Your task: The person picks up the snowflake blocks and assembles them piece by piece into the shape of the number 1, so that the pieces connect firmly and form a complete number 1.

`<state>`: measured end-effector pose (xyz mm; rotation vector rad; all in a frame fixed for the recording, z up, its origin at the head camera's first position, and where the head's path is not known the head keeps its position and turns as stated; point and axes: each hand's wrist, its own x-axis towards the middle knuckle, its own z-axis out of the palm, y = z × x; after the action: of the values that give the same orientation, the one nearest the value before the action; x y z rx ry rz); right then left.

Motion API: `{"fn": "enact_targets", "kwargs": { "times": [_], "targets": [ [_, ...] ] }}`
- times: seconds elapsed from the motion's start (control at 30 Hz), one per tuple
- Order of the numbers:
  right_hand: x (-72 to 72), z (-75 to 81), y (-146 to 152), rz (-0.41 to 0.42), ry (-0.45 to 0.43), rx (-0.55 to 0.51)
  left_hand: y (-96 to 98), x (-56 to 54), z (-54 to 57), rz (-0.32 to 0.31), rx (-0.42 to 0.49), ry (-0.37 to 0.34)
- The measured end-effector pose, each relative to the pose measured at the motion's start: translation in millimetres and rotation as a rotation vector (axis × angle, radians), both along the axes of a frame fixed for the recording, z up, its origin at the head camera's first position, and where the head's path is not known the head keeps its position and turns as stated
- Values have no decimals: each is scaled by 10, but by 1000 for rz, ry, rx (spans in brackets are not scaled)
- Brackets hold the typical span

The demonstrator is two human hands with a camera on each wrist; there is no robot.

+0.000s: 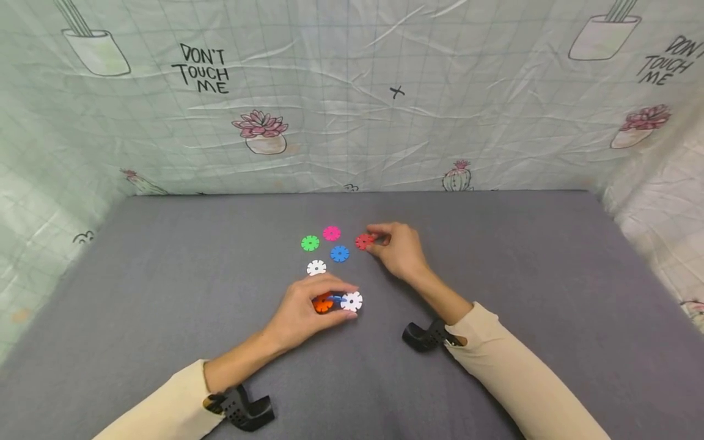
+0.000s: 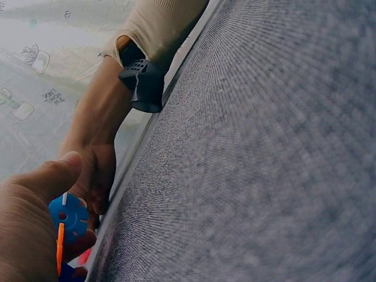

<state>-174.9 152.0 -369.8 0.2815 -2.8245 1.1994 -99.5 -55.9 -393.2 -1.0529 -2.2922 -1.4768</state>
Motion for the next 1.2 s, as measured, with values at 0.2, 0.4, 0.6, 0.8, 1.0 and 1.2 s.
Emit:
{"fn": "enact_targets", "kwargs": {
  "times": [0.2,0.4,0.6,0.8,1.0,1.2],
  "targets": [
    [-2,29,10,32,4,-12,-8,1,6,4,-4,-6],
    [13,37,34,26,34,-48,8,7,12,11,-4,-12],
    [103,49,105,27,7,-96,14,6,18,14,-11,-13],
    [308,102,184,62,-46,-193,8,2,27,18,-9,-8],
    [564,178,252,87,-107,-249,3,4,32,15,-11,-13],
    [789,231,263,103,-120,-248,7,12,31,12,-14,-23]
  ]
}}
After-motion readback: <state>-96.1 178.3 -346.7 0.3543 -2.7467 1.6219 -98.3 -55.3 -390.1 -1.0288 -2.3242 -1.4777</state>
